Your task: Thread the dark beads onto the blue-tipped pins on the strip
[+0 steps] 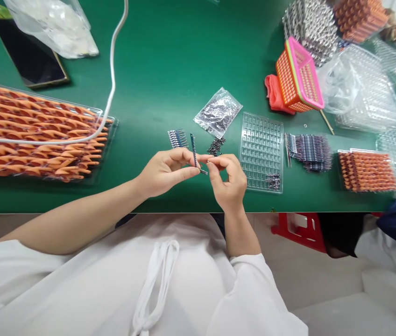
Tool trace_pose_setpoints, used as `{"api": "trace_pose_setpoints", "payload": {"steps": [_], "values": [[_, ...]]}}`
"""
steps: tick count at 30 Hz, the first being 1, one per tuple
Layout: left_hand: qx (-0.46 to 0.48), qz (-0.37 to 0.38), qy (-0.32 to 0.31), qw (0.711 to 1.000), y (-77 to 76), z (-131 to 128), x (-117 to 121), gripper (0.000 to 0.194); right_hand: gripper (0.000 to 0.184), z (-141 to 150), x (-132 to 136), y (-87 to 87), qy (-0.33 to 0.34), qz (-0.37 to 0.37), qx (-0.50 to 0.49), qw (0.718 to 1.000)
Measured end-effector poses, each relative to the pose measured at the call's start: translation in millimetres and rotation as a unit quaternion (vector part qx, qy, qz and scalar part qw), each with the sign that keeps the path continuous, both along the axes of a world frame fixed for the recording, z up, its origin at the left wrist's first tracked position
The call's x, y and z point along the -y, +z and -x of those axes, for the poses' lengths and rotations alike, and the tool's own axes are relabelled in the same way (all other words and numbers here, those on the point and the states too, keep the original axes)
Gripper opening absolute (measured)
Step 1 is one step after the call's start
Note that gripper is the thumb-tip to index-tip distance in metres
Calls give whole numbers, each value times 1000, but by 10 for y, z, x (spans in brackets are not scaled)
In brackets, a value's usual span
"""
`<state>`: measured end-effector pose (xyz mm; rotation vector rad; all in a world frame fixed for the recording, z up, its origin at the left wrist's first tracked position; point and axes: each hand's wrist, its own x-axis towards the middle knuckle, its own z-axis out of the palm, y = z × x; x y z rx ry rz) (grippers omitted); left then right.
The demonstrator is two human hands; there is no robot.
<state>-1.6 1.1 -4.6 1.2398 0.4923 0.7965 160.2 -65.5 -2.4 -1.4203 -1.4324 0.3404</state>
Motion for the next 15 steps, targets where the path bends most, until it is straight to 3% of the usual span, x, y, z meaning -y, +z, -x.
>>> {"api": "trace_pose_setpoints", "payload": {"steps": [5,15], "values": [[-13,-41,21,999,-26,4,57,9,5,28,-18,-113,-54,-59,86,993],[9,-1,12,1000,5,-6,72,9,16,17,-6,-198,-96,-104,132,981]]}}
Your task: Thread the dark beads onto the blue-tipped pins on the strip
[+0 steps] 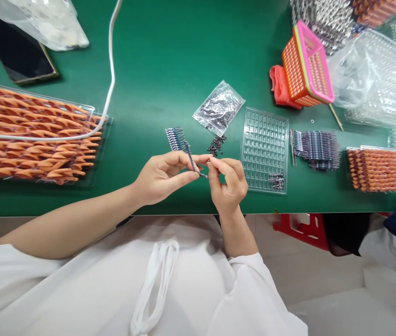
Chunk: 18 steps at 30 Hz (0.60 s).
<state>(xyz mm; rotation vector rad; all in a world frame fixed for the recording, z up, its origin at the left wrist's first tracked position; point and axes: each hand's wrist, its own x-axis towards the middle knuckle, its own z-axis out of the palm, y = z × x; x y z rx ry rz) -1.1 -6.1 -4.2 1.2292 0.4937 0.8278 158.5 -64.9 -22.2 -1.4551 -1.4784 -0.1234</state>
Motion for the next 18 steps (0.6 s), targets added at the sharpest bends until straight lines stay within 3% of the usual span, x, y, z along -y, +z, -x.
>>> {"api": "trace_pose_setpoints", "payload": {"steps": [12,18], "values": [[1,7,-8,1000,17,-12,-3,9,13,-3,-8,-26,-2,-11,5,1000],[-21,-26,-1,999,-3,-7,-4,8,12,-16,-9,-37,-9,-3,50,999]]}}
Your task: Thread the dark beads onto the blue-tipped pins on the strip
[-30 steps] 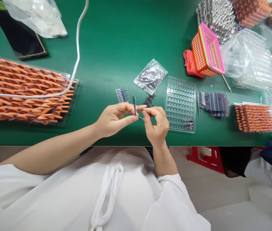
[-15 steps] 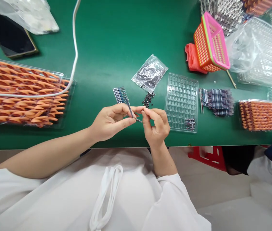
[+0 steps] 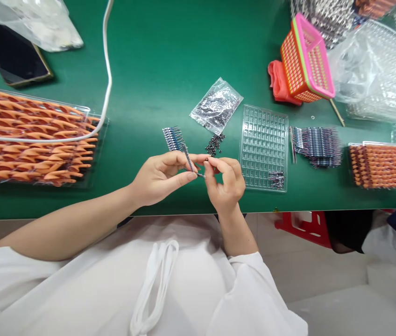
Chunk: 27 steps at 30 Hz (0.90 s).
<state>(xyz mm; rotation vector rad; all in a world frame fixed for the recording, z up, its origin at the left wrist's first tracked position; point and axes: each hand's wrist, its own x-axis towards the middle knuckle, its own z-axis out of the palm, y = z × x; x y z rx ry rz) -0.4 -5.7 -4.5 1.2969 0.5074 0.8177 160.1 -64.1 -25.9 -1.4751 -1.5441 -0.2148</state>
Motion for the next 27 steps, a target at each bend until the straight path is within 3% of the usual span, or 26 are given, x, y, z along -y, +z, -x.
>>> {"api": "trace_pose_setpoints", "payload": {"steps": [5,10,13,18,22,27], "values": [[-31,-49,4,998,6,5,6,6,9,-13,10,-26,-22,2,32,999],[-32,-42,16,998,3,3,18,6,6,-11,6,-31,-15,15,14,1000],[-18,9,14,1000,4,-10,0,11,5,0,5,-14,-8,29,-15,999],[15,160,15,987,8,-33,-76,21,5,20,21,37,26,79,-139,987],[28,182,30,982,-10,-35,-115,21,7,10,23,46,73,101,-258,958],[14,177,27,984,-23,-38,-111,23,8,-11,8,46,112,103,-324,934]]}}
